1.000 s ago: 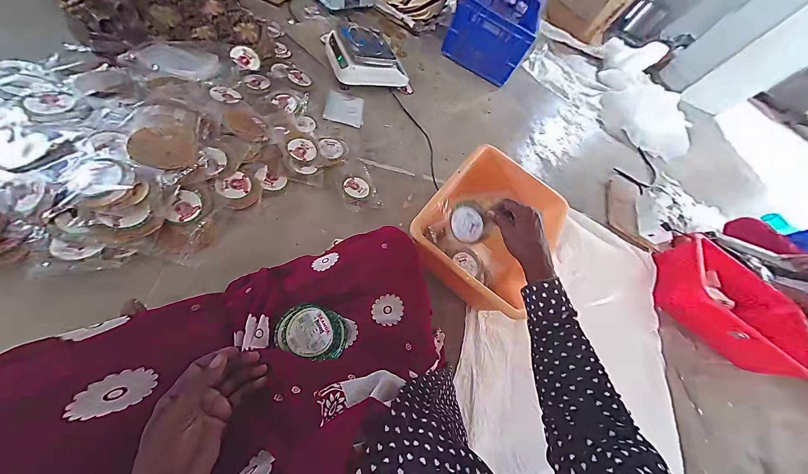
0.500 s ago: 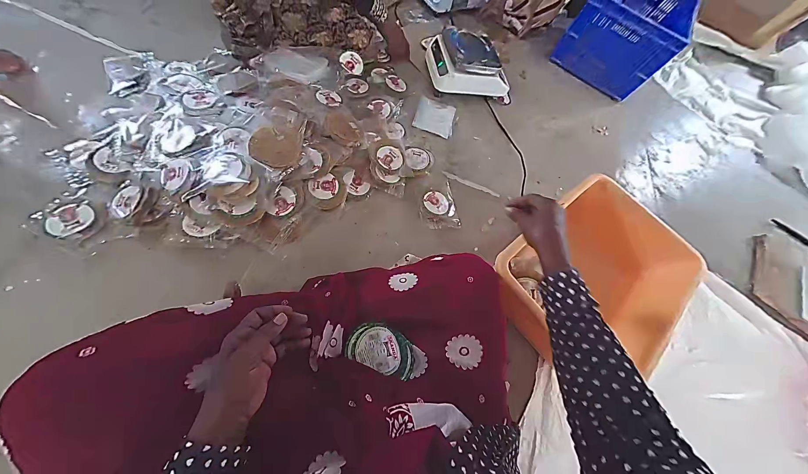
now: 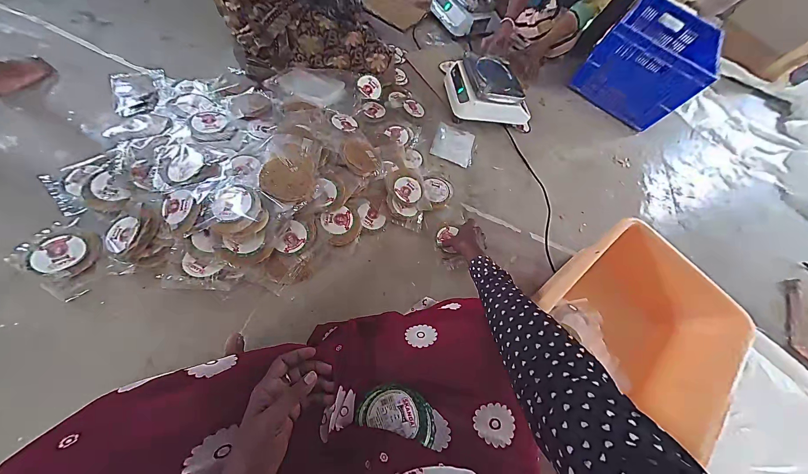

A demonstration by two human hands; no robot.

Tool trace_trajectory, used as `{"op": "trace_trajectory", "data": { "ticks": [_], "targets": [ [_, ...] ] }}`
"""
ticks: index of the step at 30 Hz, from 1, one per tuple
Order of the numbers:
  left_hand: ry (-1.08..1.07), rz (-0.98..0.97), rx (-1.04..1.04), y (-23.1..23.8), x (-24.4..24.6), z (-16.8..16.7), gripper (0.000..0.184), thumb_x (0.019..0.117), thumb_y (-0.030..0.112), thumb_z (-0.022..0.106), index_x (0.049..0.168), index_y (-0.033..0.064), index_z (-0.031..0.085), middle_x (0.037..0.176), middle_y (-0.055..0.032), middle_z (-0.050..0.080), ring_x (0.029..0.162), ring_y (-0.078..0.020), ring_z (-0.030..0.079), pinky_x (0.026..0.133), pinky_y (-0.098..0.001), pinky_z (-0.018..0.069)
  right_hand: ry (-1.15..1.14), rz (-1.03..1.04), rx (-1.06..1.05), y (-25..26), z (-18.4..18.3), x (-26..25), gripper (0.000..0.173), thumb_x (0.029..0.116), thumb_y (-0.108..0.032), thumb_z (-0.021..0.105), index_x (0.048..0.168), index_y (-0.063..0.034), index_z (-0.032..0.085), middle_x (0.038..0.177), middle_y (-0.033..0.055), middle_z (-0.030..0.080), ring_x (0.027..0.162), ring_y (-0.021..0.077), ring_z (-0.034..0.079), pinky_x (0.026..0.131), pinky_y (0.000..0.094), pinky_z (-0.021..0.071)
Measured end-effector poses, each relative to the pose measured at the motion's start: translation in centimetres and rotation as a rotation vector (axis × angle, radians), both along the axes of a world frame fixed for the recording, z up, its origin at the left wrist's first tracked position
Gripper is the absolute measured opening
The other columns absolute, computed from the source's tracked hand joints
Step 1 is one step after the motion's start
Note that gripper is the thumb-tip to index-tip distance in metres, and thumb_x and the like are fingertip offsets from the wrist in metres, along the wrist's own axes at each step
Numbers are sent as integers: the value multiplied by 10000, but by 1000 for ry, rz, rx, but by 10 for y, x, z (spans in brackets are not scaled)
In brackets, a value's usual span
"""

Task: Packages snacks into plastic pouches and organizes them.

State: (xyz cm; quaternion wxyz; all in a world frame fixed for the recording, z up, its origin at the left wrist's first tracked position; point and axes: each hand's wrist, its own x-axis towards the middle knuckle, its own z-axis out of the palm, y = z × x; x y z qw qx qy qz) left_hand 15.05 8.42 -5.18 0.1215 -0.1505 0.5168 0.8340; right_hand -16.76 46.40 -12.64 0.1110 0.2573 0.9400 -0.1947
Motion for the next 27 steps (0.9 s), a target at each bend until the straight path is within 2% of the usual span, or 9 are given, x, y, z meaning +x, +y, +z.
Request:
{"op": "trace_trajectory", "data": {
  "ticks": [7,11,13,16,18,20,22,25,27],
  "targets": [
    [14,-12,-54,2,-1,0,378,981,60,456,1350,-20,463,1103,-165,698,867,-267,737,728,-400,647,-72,-73,-205,-12,11,17,626,782,-372,890,1123,101,662,1185,302,652,1131,433,634,954,616,495],
    [17,-3,-51,2,-2,4,332,998,85,445,1305,-23,516,1076,-158,717,856,-259,740,747,-399,642,46,183,-253,-34,50,34,449,880,-229,810,1173,78,663,1169,305,651,1103,444,628,954,638,480],
    [-43,-22,-25,2,1,9,311,1063,132,376,1272,-27,542,1052,-149,717,856,-249,734,755,-403,635,220,393,-321,-49,73,64,434,839,-183,829,1162,64,676,1128,287,671,1090,423,643,974,628,483],
    [-143,-127,150,1,3,16,562,1114,346,143,1227,3,573,1061,-149,721,887,-261,738,769,-423,634,492,660,-778,-92,123,136,293,792,-113,853,1028,-14,712,923,43,723,844,91,679,806,307,580],
    [-142,-289,385,-1,10,16,855,1024,665,87,1233,35,625,1126,-179,724,963,-298,738,784,-442,630,522,850,-1287,-121,146,188,136,858,-74,781,957,-13,709,974,51,747,915,119,715,864,320,609],
    [-102,-465,633,-1,20,15,943,893,846,330,1283,53,658,1204,-189,698,1039,-309,719,786,-457,627,410,986,-1551,-141,156,230,123,886,-138,747,925,-24,721,1075,118,739,1101,241,690,1017,436,554],
    [-61,-477,737,2,36,21,683,894,660,620,1258,87,691,1153,-142,721,992,-254,732,766,-420,635,309,1054,-1499,-145,161,260,109,881,-50,722,964,20,724,1185,158,701,1200,251,640,1059,419,525],
    [-104,-175,603,12,64,41,301,795,250,845,1049,115,757,968,-82,770,880,-159,755,804,-344,636,332,960,-1044,-127,163,285,242,870,34,681,1109,5,701,1105,91,719,1003,144,690,896,328,592],
    [-117,-26,586,14,75,39,331,782,190,851,1072,76,736,992,-127,760,915,-200,753,838,-383,633,302,809,-693,-112,155,299,161,929,-181,749,1049,-81,712,912,19,721,805,114,686,745,347,590]
  ]
}}
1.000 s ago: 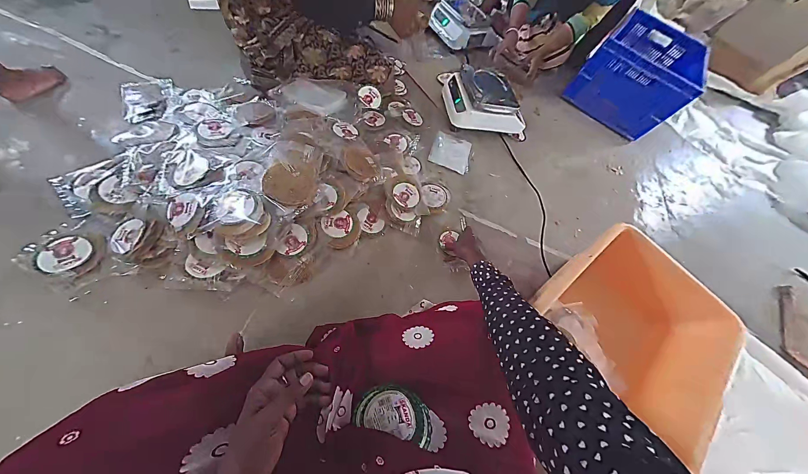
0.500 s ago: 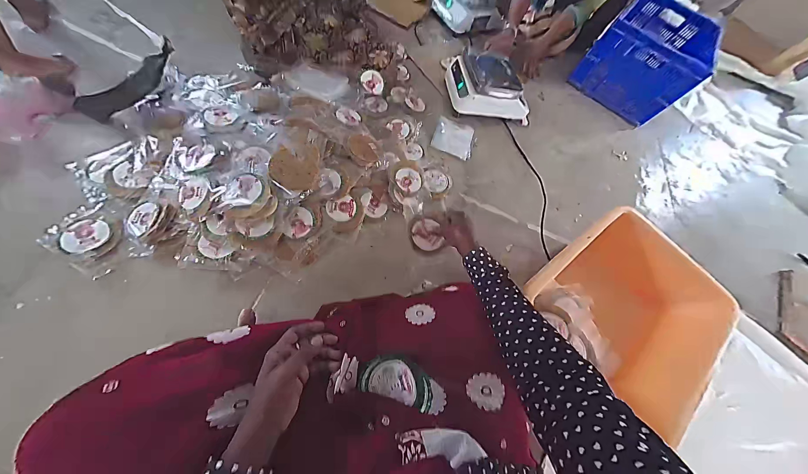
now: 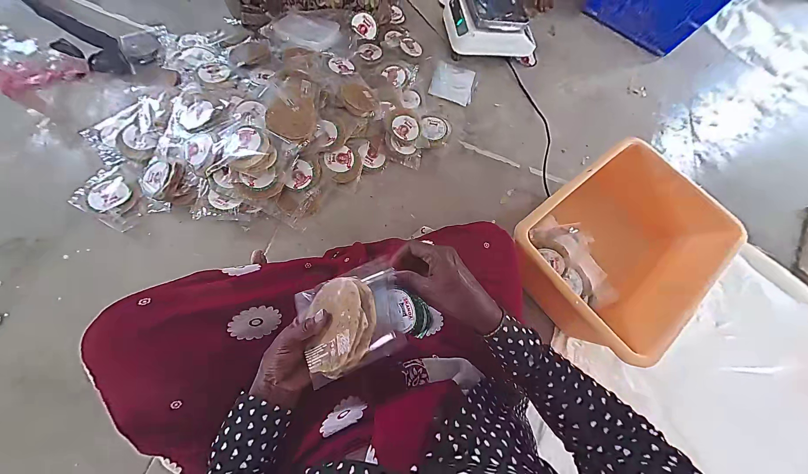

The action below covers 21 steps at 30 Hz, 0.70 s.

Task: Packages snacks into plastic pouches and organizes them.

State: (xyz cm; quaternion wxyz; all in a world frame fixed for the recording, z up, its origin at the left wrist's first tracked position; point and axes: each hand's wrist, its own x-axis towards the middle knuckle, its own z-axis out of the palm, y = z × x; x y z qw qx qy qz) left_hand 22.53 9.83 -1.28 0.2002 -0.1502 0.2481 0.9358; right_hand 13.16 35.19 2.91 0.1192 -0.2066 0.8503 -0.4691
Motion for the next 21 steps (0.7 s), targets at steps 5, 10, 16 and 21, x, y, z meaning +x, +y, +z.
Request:
{"op": "trace_trajectory", "data": {
  "ticks": [5,10,16,21],
  "targets": [
    [-118,201,-239,-7,14,-4,298,933,85,610,1223,38,561,1035,-156,730,920,-252,743,800,-440,639,-207,-74,441,11,-31,26,340,868,-326,804,1037,-52,692,835,100,684,795,265,665,753,514,537],
    [-141,290,-298,-9,19,10,194,965,27,538,1155,27,579,1002,-140,726,891,-232,739,795,-422,637,-218,-210,260,24,-41,35,93,910,-197,763,931,-106,768,847,40,725,780,150,679,758,404,561],
    [-149,271,-256,-6,21,10,219,996,36,525,1213,31,558,1054,-153,711,935,-246,730,814,-434,631,-159,-295,67,42,-26,45,123,970,-176,698,1011,-92,779,865,9,736,763,60,661,745,318,549],
    [-110,209,-288,3,25,18,201,994,29,559,1193,29,589,1025,-141,730,908,-240,738,797,-423,635,-149,-500,-298,48,-1,43,91,938,-46,703,1025,-33,722,850,7,725,660,68,673,607,245,597]
  ]
}}
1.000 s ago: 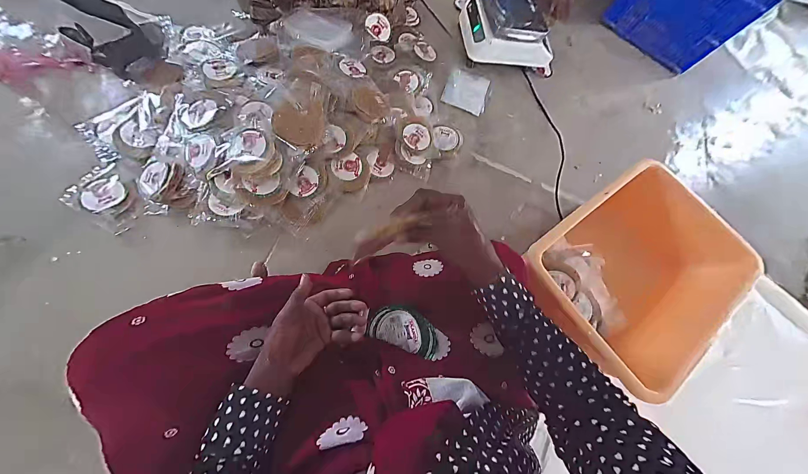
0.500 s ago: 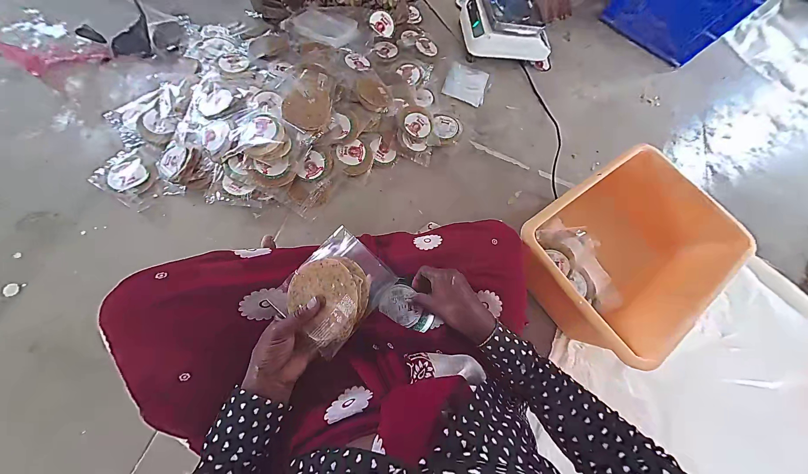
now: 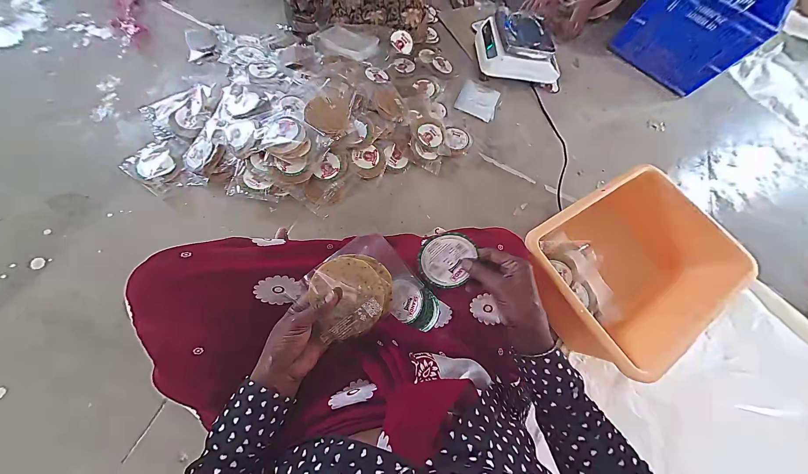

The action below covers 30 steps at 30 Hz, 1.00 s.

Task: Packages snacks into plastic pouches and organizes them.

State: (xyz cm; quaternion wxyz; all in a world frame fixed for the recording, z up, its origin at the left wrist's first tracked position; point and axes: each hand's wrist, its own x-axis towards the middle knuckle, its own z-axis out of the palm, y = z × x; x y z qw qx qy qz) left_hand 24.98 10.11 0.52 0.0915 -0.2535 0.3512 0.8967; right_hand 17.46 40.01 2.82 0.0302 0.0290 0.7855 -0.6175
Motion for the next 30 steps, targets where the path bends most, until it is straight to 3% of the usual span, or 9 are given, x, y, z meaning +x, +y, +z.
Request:
{"op": "trace_trajectory", "data": {
  "ticks": [4,7,10,15,22,26,28,30],
  "targets": [
    [37,-46,-9,4,3,2,250,990,17,566,1240,20,569,1052,-145,721,937,-248,732,837,-427,625,91,-9,-43,1,22,-3,101,908,-17,730,1001,-58,734,834,-10,732,623,44,646,568,202,565],
    [51,-63,-6,7,6,3,211,1000,7,541,1203,-1,599,1046,-157,728,933,-253,735,835,-422,627,94,63,34,0,25,-7,108,903,-27,744,1008,-53,741,829,-2,726,601,39,611,541,189,523],
    [68,-80,15,8,9,1,206,993,5,560,1188,-8,623,1052,-163,731,943,-255,734,847,-429,623,19,131,38,-2,27,-9,99,902,-11,740,997,-38,738,813,5,723,600,38,612,547,188,526],
    [96,-120,19,9,13,0,228,971,-9,570,1183,18,648,1027,-133,740,921,-225,735,840,-401,622,-149,189,-158,-4,29,-11,76,919,35,688,951,-14,736,782,21,716,569,25,587,529,163,506],
    [150,-193,18,10,14,-3,270,936,33,636,1205,25,656,1059,-129,741,942,-212,731,855,-387,617,-264,381,-135,-8,23,-13,77,924,20,675,924,-27,736,761,-4,715,591,6,596,545,149,492],
    [150,-209,13,11,13,-4,284,945,22,621,1227,1,638,1084,-135,731,965,-218,725,886,-399,609,-218,508,-107,-18,26,-12,110,900,17,706,988,-37,744,810,-16,737,631,-14,610,569,137,496],
    [152,-213,11,11,13,-5,299,951,13,610,1249,-10,629,1096,-146,727,979,-225,722,899,-407,606,-200,572,-106,-25,26,-12,169,890,17,720,1054,-21,707,850,10,741,699,24,660,635,174,547],
    [144,-219,5,12,14,-4,302,952,9,596,1252,-4,625,1078,-137,731,961,-216,727,884,-396,612,-172,586,-100,-34,22,-11,229,872,5,751,1085,-17,671,847,30,727,702,59,665,636,205,555]
  ]
}}
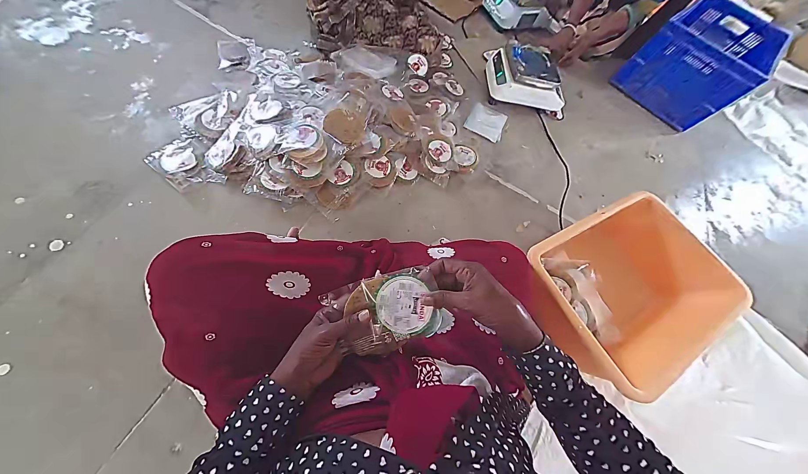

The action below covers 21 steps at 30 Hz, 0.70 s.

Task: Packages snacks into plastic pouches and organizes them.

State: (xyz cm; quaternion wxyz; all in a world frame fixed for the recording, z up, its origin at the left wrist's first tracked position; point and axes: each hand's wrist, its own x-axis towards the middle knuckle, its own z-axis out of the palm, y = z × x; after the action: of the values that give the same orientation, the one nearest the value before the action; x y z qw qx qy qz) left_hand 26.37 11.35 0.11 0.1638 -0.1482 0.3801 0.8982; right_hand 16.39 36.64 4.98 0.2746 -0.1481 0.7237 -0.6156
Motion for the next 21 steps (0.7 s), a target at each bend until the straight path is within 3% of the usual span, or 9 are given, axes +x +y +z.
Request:
{"op": "trace_trajectory", "data": {
  "ticks": [3,6,12,15,17,19,21],
  "targets": [
    [-10,0,1,-1,0,1,305,968,22,576,1271,5,607,1077,-133,729,956,-220,727,875,-401,616,55,-59,-10,-10,-2,3,213,866,13,747,1054,-13,648,848,40,706,694,90,674,638,237,589],
    [-15,0,-1,-1,0,3,296,967,32,578,1260,9,612,1063,-127,732,945,-212,727,867,-391,615,79,-55,-17,-13,-3,7,75,932,-14,687,998,-3,721,885,42,735,722,81,676,675,237,587],
    [-29,-28,-30,-1,0,3,307,995,29,526,1295,-5,582,1105,-136,726,993,-219,723,901,-396,605,225,152,137,-12,-2,13,281,998,0,508,1097,-70,762,1109,30,695,984,48,653,850,222,557],
    [-30,-21,-38,0,0,3,300,1024,48,489,1302,-5,588,1107,-128,723,999,-209,718,907,-390,601,213,160,142,-9,-1,14,338,1002,19,463,1119,-77,765,1090,21,690,940,47,639,821,213,540],
    [-66,15,-31,1,-1,4,279,1054,66,463,1283,-8,604,1095,-136,723,992,-218,718,899,-396,601,161,26,57,-8,-5,17,319,1017,3,439,1083,-39,749,1011,22,719,850,60,653,769,235,555],
    [-80,34,-5,2,-2,4,279,1061,73,460,1285,-12,604,1099,-149,721,994,-231,719,906,-411,600,85,-94,-29,-6,-4,18,335,1054,-56,384,1140,-31,707,945,24,730,799,67,668,750,238,569],
    [-84,42,6,3,-2,4,269,1059,77,464,1278,-6,597,1092,-156,719,987,-239,719,894,-414,604,72,-122,-70,-2,-6,18,317,1084,-173,414,1165,-37,688,916,13,735,794,64,682,755,233,579]
  ]
}}
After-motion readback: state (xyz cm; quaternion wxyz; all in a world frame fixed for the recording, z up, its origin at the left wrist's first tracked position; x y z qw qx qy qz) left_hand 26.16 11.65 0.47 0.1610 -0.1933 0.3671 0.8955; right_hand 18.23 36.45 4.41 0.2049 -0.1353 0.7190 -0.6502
